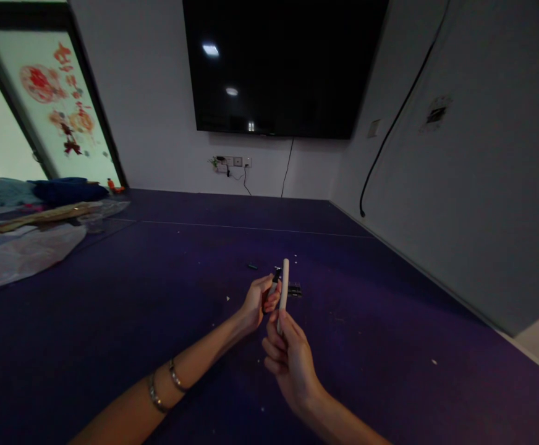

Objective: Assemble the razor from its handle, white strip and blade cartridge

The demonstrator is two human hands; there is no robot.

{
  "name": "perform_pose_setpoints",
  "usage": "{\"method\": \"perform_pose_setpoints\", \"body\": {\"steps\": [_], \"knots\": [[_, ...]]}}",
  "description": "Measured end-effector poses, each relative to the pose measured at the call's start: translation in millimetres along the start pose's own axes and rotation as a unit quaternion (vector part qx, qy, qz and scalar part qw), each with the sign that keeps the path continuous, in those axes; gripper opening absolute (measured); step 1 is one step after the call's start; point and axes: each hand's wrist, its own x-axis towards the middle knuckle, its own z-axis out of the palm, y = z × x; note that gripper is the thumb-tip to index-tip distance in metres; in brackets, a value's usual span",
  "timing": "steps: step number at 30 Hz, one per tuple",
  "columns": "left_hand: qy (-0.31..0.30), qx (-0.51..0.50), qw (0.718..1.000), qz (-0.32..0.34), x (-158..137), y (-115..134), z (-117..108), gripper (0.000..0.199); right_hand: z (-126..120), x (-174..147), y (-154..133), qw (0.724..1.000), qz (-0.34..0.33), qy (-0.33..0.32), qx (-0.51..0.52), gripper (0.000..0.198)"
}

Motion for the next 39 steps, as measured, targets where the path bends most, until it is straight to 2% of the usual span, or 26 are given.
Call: {"method": "perform_pose_setpoints", "body": {"steps": [8,14,20,25,30,35,39], "knots": [[0.014,-0.014,1.0,-0.012,3.3,-4.2,-5.0,0.033,-2.0,-2.1,6.5,1.0,-0.002,0.004,0.002,0.033],[0.034,-0.014,0.999,0.001,1.1,2.0,-1.9,0.03,0.0,-5.1,11.6,0.999,0.03,0.01,-0.01,0.034],[0.025,-0.009,1.0,-0.007,-0.1,1.4,1.2,0.033,0.1,-1.8,6.4,1.0,0.001,0.012,-0.001,0.035],[0.03,-0.014,0.999,0.011,-0.5,5.3,3.2,0.034,-0.9,-3.9,11.8,0.999,0.038,0.007,-0.008,0.034],[0.039,-0.009,0.999,-0.015,-2.8,6.1,6.0,0.035,2.2,-0.5,10.0,1.0,0.007,0.008,0.007,0.034],[0.033,-0.033,0.999,0.005,2.5,8.9,1.3,0.031,3.1,-5.8,18.7,0.998,0.051,0.034,-0.017,0.033],[0.026,-0.043,0.999,-0.004,5.0,9.1,-1.4,0.032,8.9,-5.8,8.4,0.999,0.006,0.009,-0.038,0.029]]}}
